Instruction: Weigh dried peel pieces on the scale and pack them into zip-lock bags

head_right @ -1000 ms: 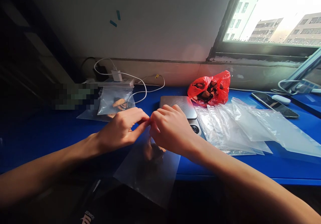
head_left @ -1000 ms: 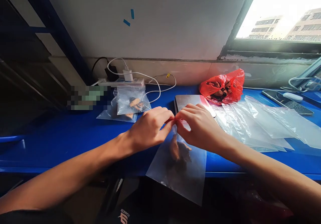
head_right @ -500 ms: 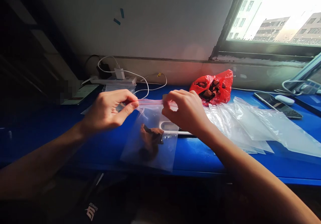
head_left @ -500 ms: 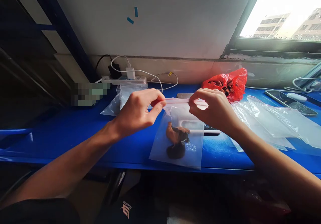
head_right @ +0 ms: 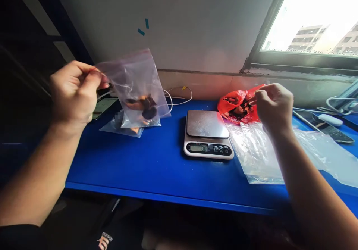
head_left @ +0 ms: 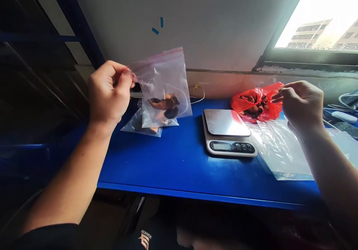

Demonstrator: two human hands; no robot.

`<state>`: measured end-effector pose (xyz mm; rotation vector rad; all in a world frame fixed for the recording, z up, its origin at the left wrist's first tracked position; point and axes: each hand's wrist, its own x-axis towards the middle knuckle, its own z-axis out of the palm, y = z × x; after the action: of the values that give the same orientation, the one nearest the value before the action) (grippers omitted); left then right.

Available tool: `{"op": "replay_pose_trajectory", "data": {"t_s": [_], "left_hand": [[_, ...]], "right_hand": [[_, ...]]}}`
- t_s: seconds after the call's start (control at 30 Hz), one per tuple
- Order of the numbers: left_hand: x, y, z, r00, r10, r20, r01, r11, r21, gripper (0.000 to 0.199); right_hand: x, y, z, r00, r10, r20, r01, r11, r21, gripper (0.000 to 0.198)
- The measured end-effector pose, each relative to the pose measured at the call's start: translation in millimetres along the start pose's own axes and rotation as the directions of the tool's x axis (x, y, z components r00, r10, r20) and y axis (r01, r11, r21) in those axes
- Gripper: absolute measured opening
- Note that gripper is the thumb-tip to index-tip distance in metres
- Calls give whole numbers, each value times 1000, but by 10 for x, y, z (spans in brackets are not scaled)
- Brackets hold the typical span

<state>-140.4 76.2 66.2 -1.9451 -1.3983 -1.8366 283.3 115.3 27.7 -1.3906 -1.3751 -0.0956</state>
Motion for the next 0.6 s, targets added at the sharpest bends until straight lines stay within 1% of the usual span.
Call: {"op": "replay_pose_trajectory", "data": {"t_s": [0.03, 0.07, 0.13, 0.2, 0.27, 0.33, 0.43, 0.47, 0.5, 0.57, 0.6], "left_hand": [[32, -86, 13, 1000, -12, -23, 12, 1000, -15, 14], [50, -146, 31, 999, -32, -31, 31, 999, -36, 14], [58, -184, 60, 993, -65, -95, 61, 997, -46, 16], [65, -151, 58, 977, -70, -202, 70, 998, -9, 17], [95, -130, 35, 961, -46, -274, 62, 997, 52, 18], [136, -185, 35, 957, -46, -286, 70, 995, 74, 21], [133, -395, 134, 972, -113, -208, 138, 984, 109, 20], [102, -463, 186, 977, -148, -151, 171, 973, 154, 22], [56, -512, 239, 982, -155, -105, 173, 966, 193, 30], [-64, -526, 326, 992, -123, -34, 128, 954, 270, 54], [-129, -487, 356, 988, -97, 120, 41, 915, 401, 57]], "right_hand": [[0, 0, -2, 1000, 22, -1, -22, 999, 28, 12], [-26, -34, 5, 1000, 5, 20, -6, 1000, 22, 10], [-131, -165, 34, 985, -118, 123, 127, 989, -77, 11], [-248, -309, 68, 952, -208, 225, 241, 961, -131, 13], [-321, -401, 92, 925, -238, 297, 291, 945, -148, 16], [-334, -421, 101, 915, -231, 332, 297, 940, -165, 19], [-293, -357, 95, 917, -200, 344, 280, 939, -202, 24], [-278, -327, 92, 918, -191, 347, 275, 938, -211, 26], [-267, -299, 90, 917, -183, 354, 270, 938, -216, 28], [-257, -254, 95, 908, -172, 381, 268, 939, -216, 31], [-257, -240, 100, 900, -168, 401, 272, 938, -216, 32]]}}
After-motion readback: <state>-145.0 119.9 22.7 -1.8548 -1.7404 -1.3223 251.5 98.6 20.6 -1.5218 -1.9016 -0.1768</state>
